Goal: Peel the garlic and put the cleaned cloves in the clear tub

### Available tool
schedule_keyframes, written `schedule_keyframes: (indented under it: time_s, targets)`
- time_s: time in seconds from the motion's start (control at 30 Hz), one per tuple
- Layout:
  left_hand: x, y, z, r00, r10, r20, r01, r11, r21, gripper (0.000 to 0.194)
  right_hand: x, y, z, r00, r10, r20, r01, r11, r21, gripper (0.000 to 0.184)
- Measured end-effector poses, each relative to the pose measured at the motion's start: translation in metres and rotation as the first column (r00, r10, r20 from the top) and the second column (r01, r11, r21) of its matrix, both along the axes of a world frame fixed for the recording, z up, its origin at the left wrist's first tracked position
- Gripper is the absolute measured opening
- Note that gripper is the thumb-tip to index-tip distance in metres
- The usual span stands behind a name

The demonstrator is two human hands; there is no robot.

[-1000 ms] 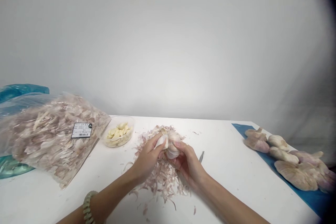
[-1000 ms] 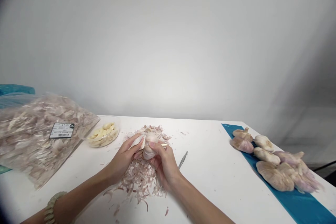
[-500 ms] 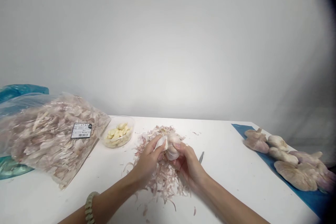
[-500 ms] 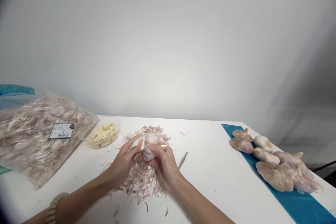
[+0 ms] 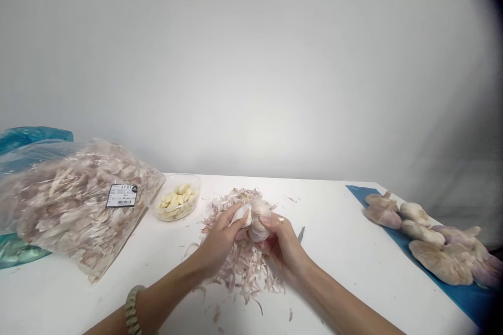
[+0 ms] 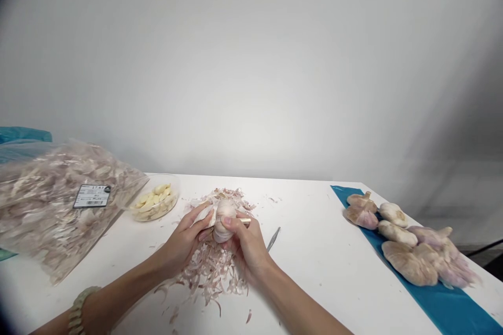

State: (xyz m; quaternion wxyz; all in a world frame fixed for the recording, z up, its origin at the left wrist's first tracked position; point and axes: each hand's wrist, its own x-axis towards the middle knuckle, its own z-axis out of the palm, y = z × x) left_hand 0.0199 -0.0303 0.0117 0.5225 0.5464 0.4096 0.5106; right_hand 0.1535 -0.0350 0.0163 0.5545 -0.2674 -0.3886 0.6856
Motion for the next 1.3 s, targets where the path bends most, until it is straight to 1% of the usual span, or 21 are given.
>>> schedule_keyframes:
  time_s: [0.1,0.17,0.2,0.27,0.37,0.5,0.57,0.63,0.67,0.77,0.83,0.9,1.0,1.07,1.17,1.23,1.3]
  targets:
    - [-0.001,0.0,0.004,0.995,-0.052,0.087,0.06,0.994,-0.091,0.039,0.001,0.0,-0.001,1.0,0.002,-0.004,-0.002,1.0,0.007,0.022]
    - [-0.003,0.001,0.011,0.978,-0.09,0.189,0.107,0.991,-0.081,0.027,0.001,0.0,0.0,1.0,0.002,-0.02,-0.002,1.0,0.011,0.024]
    - [-0.004,0.002,0.016,0.961,-0.12,0.247,0.138,0.989,-0.059,0.024,0.0,0.0,0.0,1.0,0.003,-0.03,-0.002,1.0,0.016,0.026]
    - [-0.006,0.003,0.025,0.923,-0.186,0.337,0.199,0.98,-0.004,0.031,-0.001,-0.002,0.001,0.999,0.013,-0.045,-0.011,0.999,0.031,0.032]
    - [-0.007,0.003,0.032,0.924,-0.205,0.324,0.209,0.978,0.022,0.037,-0.003,-0.003,0.0,0.998,0.031,-0.051,-0.029,0.998,0.049,0.035]
    - [-0.006,0.004,0.031,0.948,-0.152,0.28,0.162,0.987,-0.011,0.036,-0.003,-0.001,-0.002,0.997,0.041,-0.069,-0.041,0.999,0.015,0.025]
    - [-0.006,0.006,0.029,0.96,-0.091,0.263,0.102,0.994,-0.028,0.031,-0.002,-0.001,0.0,0.991,0.052,-0.121,-0.056,0.998,-0.027,0.019]
    - [-0.008,0.008,0.028,0.974,0.0,0.227,0.008,0.999,-0.033,0.021,-0.002,0.0,0.002,0.979,0.059,-0.198,-0.074,0.995,-0.069,0.016]
    - [-0.009,0.01,0.027,0.98,0.048,0.191,-0.042,0.999,-0.032,0.021,-0.002,0.0,0.004,0.971,0.059,-0.231,-0.081,0.993,-0.084,0.018]
    - [-0.014,0.015,0.022,0.987,0.16,0.001,-0.16,0.987,-0.002,0.031,-0.002,0.001,0.007,0.965,0.054,-0.255,-0.083,0.991,-0.106,0.021]
    - [-0.017,0.017,0.019,0.965,0.222,-0.137,-0.215,0.974,0.067,0.033,-0.002,0.002,0.007,0.98,0.037,-0.196,-0.061,0.991,-0.116,0.02]
    - [-0.017,0.018,0.018,0.933,0.264,-0.245,-0.231,0.961,0.152,0.032,-0.001,0.002,0.004,0.995,0.019,-0.095,-0.03,0.993,-0.113,0.026]
    - [-0.017,0.017,0.019,0.903,0.273,-0.331,-0.213,0.955,0.206,0.032,0.0,0.002,0.0,0.997,-0.036,0.068,0.039,0.998,-0.044,0.051]
    - [-0.016,0.016,0.022,0.898,0.275,-0.342,-0.214,0.955,0.207,0.031,0.001,0.001,-0.002,0.982,-0.095,0.163,0.09,0.995,0.038,0.069]
    - [-0.016,0.014,0.026,0.915,0.258,-0.311,-0.192,0.955,0.228,0.031,0.003,0.001,-0.005,0.944,-0.168,0.284,0.117,0.975,0.188,0.085]
    - [-0.016,0.011,0.03,0.936,0.208,-0.284,-0.139,0.96,0.244,0.032,0.005,0.002,-0.007,0.917,-0.197,0.348,0.098,0.954,0.283,0.087]
    - [-0.015,0.007,0.033,0.949,0.149,-0.279,-0.077,0.965,0.252,0.034,0.006,0.003,-0.008,0.888,-0.22,0.403,0.07,0.932,0.355,0.085]
